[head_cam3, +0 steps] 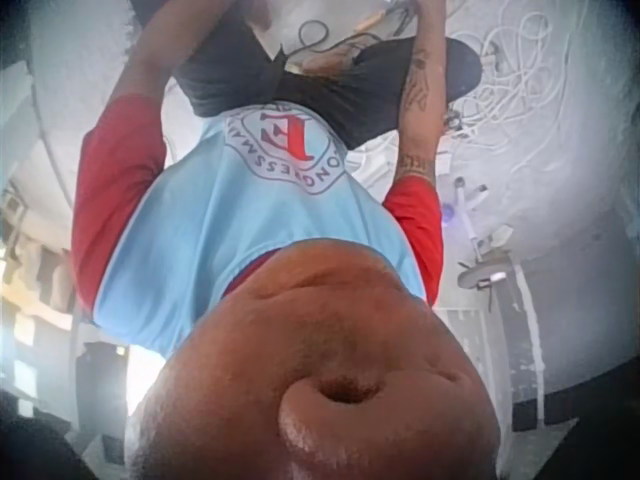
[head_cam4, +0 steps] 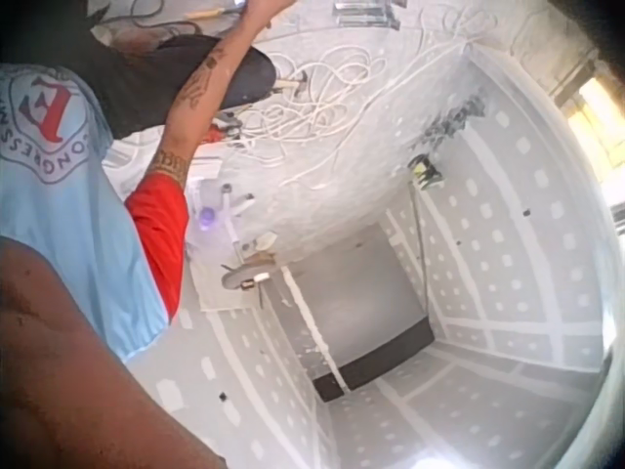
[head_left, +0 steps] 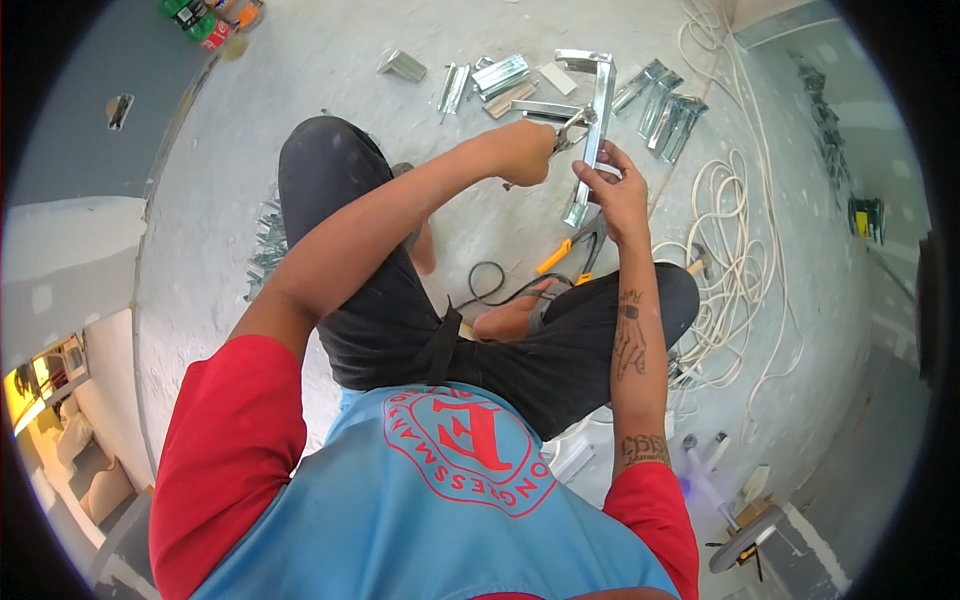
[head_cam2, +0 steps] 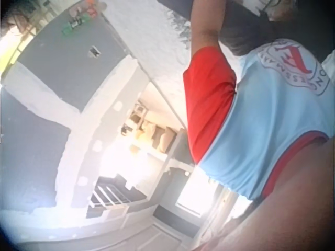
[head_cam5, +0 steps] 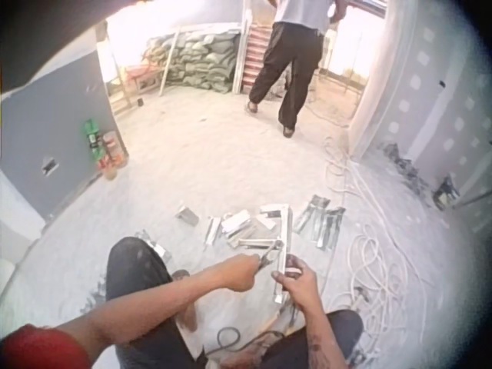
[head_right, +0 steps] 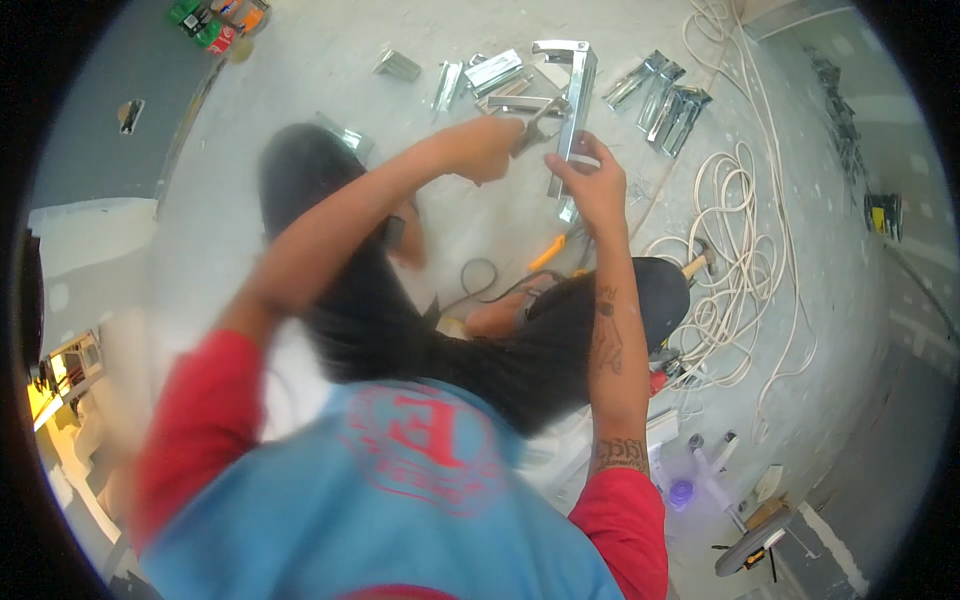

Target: Assembling and joining metal studs using a hand crimper, a drill, and a C-clamp.

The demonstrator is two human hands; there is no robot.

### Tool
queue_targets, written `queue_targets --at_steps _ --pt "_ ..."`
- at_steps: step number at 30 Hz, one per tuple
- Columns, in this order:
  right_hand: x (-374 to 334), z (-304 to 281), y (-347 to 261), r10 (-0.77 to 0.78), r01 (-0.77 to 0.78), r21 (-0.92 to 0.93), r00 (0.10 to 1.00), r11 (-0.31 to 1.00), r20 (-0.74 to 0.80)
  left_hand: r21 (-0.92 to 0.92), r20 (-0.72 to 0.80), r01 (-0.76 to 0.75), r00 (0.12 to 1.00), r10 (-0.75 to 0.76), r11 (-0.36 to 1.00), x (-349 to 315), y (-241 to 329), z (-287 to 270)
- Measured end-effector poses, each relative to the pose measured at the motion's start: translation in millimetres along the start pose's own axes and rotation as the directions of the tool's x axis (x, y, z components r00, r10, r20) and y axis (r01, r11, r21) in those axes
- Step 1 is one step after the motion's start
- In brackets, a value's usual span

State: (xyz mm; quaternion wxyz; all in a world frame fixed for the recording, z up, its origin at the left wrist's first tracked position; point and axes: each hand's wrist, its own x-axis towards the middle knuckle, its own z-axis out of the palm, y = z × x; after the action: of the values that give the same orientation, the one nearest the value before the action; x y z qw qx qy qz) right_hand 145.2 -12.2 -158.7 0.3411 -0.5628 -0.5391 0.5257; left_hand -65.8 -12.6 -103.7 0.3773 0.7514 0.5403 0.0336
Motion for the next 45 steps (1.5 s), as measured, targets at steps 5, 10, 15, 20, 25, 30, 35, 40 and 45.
queue_targets --at_steps 5,10,15,20,25,30,35,40,45 --pt "1 1 1 -0.002 0.001 0.076 1.0 0.997 0.016 -0.031 0.01 0.034 0.999 -0.034 0.999 -6 5 -3" --pt "1 1 2 0.001 -0.002 0.065 1.0 0.998 0.023 -0.09 -0.024 0.068 0.997 -0.071 0.994 -7 5 3" --pt "0 1 2 -0.015 0.014 0.068 1.0 0.998 0.02 -0.072 0.057 0.038 0.998 -0.034 0.997 -6 2 4" --pt "-2 1 1 -0.08 0.08 0.005 0.996 0.997 0.041 -0.401 0.281 0.266 0.946 -0.158 0.877 -11 7 -1" --pt "-2 1 0 -0.071 0.069 0.044 0.997 0.997 0.041 -0.424 0.305 0.356 0.922 -0.239 0.833 -10 11 -4" --pt "-1 0 -4 -0.059 0.057 0.127 0.998 0.99 0.014 -0.457 0.234 0.38 0.924 -0.304 0.804 -1 4 5" --pt "-4 -2 -7 0.013 -0.028 0.289 0.999 0.957 0.052 -0.542 0.205 0.299 0.953 -0.221 0.785 2 0 20" --pt "-3 1 -8 -0.039 0.034 0.206 0.999 0.978 0.021 -0.513 0.207 0.314 0.948 -0.241 0.799 3 -1 22" --pt "-2 1 -7 -0.042 0.037 0.177 0.999 0.983 0.022 -0.562 0.193 0.311 0.95 -0.245 0.767 2 0 22"
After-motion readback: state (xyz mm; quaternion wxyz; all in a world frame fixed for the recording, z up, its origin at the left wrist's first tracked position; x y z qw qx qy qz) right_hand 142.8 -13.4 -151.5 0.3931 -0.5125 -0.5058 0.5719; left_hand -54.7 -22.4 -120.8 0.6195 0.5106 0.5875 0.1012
